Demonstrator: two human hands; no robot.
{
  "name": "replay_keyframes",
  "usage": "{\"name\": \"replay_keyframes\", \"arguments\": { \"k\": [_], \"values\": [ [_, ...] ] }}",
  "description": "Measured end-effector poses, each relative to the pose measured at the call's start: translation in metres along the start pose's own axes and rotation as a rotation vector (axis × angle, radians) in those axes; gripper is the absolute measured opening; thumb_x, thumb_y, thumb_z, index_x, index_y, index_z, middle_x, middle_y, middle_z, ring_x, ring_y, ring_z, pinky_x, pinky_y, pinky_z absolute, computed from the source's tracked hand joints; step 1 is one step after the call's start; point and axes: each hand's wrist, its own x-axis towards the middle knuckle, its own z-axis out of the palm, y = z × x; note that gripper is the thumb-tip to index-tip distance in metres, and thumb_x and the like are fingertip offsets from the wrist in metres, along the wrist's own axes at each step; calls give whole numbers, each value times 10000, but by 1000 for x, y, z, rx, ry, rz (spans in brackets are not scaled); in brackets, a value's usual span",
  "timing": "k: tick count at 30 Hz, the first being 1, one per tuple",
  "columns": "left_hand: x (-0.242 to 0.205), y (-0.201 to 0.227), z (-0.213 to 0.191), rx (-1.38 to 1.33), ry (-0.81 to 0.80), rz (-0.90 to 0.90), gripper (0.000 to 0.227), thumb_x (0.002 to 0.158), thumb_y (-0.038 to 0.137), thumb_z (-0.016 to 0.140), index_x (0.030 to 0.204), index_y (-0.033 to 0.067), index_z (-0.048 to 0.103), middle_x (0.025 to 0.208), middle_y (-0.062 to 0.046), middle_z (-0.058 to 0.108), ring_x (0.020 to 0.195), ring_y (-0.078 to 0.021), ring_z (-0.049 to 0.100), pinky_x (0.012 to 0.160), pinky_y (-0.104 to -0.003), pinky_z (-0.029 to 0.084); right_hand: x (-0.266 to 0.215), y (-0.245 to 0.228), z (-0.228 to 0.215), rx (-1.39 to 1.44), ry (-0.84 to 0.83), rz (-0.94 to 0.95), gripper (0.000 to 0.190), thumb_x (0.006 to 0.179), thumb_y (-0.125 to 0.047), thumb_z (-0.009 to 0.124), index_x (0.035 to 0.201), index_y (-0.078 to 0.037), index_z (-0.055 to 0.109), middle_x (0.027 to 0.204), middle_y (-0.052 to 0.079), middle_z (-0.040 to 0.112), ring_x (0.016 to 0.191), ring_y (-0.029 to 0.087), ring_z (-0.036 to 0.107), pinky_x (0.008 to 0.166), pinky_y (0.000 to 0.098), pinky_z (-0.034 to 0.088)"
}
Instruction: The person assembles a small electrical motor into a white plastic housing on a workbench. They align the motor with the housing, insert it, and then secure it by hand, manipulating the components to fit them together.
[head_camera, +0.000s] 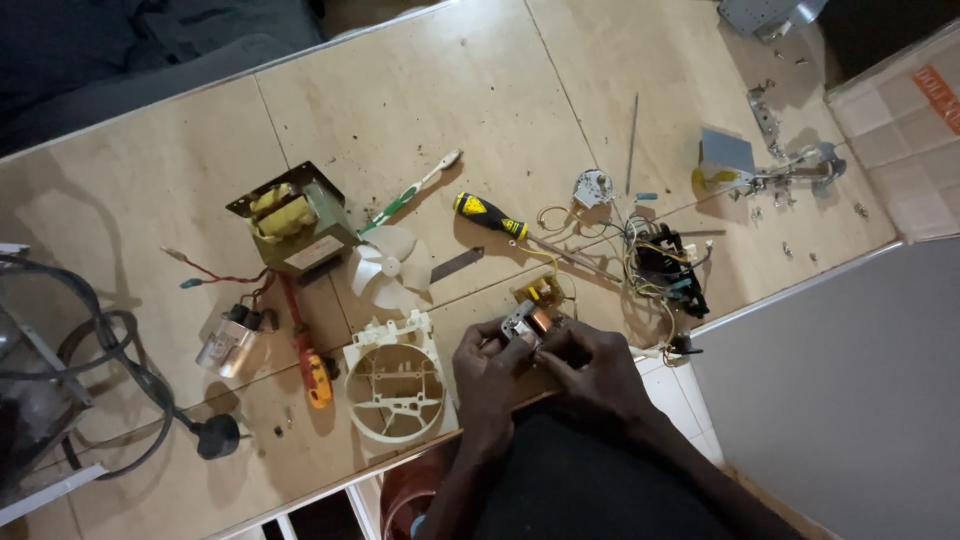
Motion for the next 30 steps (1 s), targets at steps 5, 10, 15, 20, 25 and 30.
{"name": "replay_keyframes", "arguments": {
  "k": [5, 10, 15, 20, 25, 30],
  "values": [
    [8, -12, -4, 1, -14, -2, 436, 782, 67, 814, 1166, -62, 652, 842, -239, 731, 731, -275, 714, 638, -386, 612, 4, 12, -4, -9, -54, -11, 138, 792, -162, 870, 856, -128, 752, 693, 144, 771, 666, 328, 782, 526, 400, 594],
    [2, -2, 2, -33, 1, -41, 418, 793, 43, 811, 1165, -62, 651, 872, -237, 726, 773, -283, 720, 699, -386, 620, -1, -5, -8, -45, -51, 39, 101, 867, -209, 806, 944, -151, 774, 711, 137, 788, 695, 355, 785, 559, 433, 611],
    [-7, 16, 9, 27, 73, -135, 375, 792, 21, 728, 1162, -13, 683, 1047, -220, 802, 919, -286, 757, 797, -358, 626, 2, -12, -12, -79, -161, 18, 85, 845, -137, 773, 925, -107, 776, 829, 52, 816, 697, 146, 773, 612, 262, 630],
    [12, -14, -2, -10, 9, -27, 400, 784, 46, 804, 1146, -53, 665, 811, -239, 739, 716, -276, 733, 627, -389, 605, -1, 10, 2, -188, -32, -93, 193, 829, -252, 839, 876, -121, 705, 671, 165, 753, 696, 388, 755, 586, 462, 595],
    [0, 0, 0, -44, 20, -29, 455, 759, 54, 824, 1158, -78, 650, 852, -258, 741, 758, -283, 724, 668, -382, 592, -2, 22, 2, -228, -63, -141, 175, 879, -295, 782, 935, -160, 686, 719, 170, 754, 749, 423, 738, 635, 508, 590],
    [11, -13, -5, 4, -4, -23, 460, 801, 88, 813, 1206, -62, 653, 896, -249, 757, 779, -263, 726, 711, -387, 620, -4, 17, -3, -147, -88, -143, 183, 881, -187, 784, 1002, -109, 672, 770, 148, 781, 716, 350, 782, 579, 396, 634]
  ]
}}
